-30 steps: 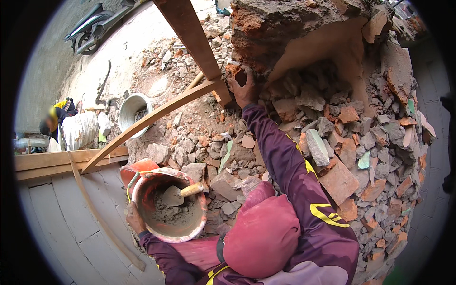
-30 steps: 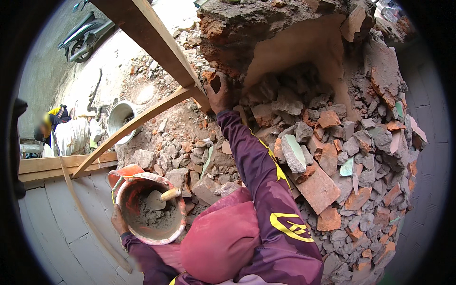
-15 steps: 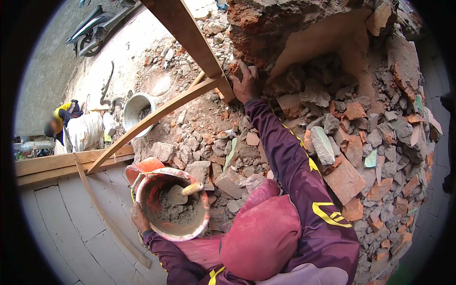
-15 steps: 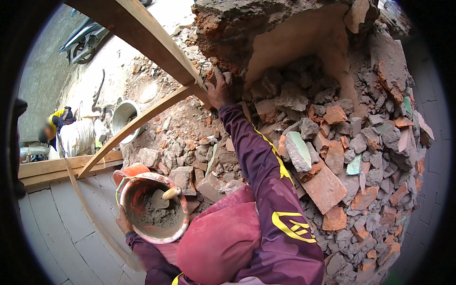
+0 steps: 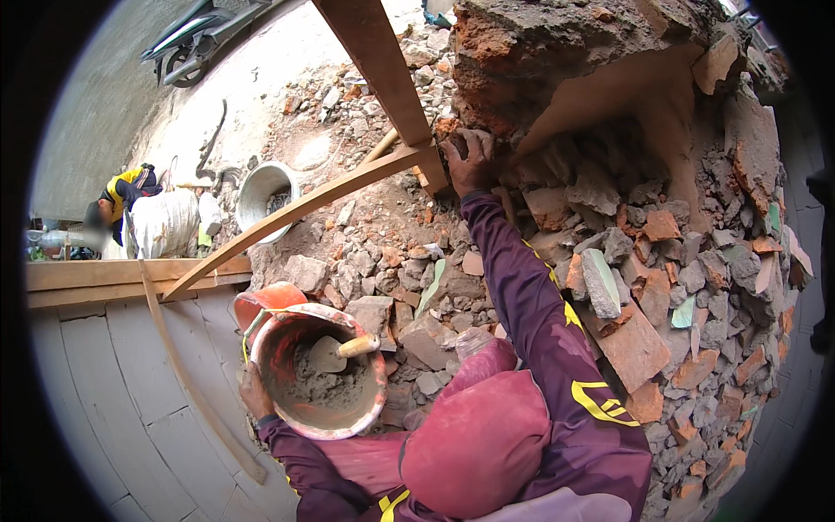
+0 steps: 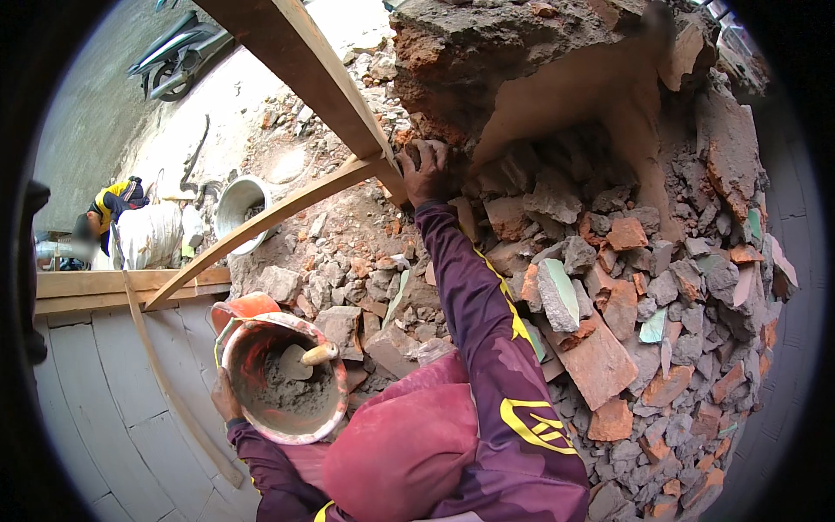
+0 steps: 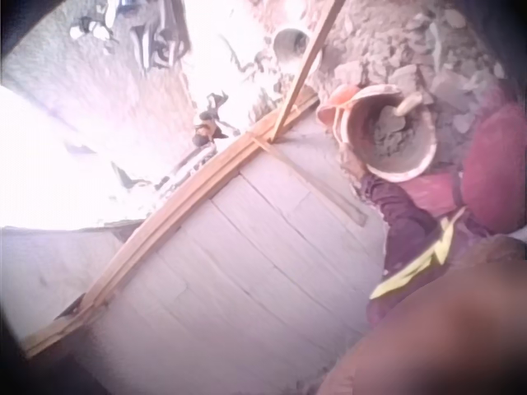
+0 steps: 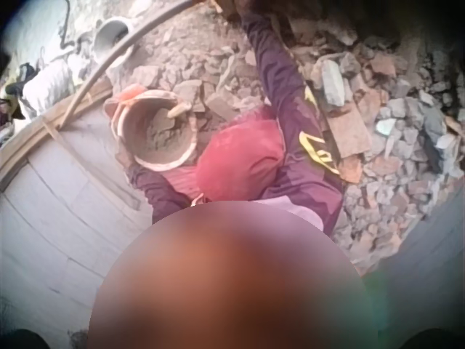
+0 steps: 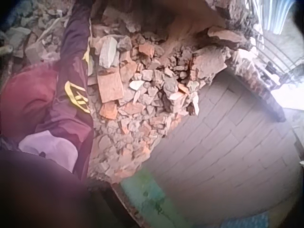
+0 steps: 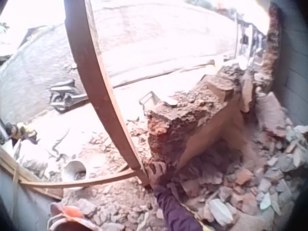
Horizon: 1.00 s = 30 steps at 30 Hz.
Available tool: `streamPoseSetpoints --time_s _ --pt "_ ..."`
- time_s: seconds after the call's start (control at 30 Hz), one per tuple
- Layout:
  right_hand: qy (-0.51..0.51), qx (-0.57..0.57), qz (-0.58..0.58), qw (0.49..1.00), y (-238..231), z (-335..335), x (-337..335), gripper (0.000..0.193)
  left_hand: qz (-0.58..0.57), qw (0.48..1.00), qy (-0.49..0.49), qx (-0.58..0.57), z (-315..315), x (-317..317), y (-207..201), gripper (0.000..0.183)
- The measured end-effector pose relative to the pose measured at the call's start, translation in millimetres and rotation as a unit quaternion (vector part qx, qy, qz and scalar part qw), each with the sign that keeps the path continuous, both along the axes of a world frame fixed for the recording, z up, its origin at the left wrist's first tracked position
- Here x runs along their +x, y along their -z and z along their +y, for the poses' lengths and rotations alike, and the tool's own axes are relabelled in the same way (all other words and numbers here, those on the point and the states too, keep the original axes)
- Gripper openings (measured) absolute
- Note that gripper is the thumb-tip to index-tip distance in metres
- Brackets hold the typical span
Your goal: The person scoops mortar from a bucket with a trowel and applies it to a damaged wall section, smoothing it into gaps. They repeatedly scoop and apply mortar to fill voids in the wall.
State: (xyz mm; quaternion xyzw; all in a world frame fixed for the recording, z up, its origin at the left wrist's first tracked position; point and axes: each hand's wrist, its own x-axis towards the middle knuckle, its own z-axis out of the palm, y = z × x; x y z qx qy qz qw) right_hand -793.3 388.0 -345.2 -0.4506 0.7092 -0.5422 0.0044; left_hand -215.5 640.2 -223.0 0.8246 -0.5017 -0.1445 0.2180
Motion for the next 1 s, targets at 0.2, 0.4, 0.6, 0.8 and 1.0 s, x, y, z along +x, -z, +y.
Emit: streamPoseSetpoints --time_s 0.2,0.4,0.6,0.8,1.0 --pt "-0.041 -0.003 0.036 0.999 -6 6 3 0.054 0.017 1.000 -0.002 0.006 -2 -11 -9 0.060" --pt "-0.106 0.140 0.018 0.984 -30 27 -1 0.071 0.010 1.000 -0.024 0.007 -2 -9 -5 0.064" --pt "-0.070 0.216 0.079 0.971 -45 18 -2 0.073 -0.007 1.000 -0.005 -0.025 1 -5 3 0.062" --pt "-0.070 0.262 0.127 0.954 -45 10 2 0.066 0.008 1.000 0.002 0.024 3 17 10 0.061" --pt "-0.093 0.279 0.133 0.946 -49 4 -4 0.066 0.021 0.999 -0.025 0.024 9 29 18 0.064"
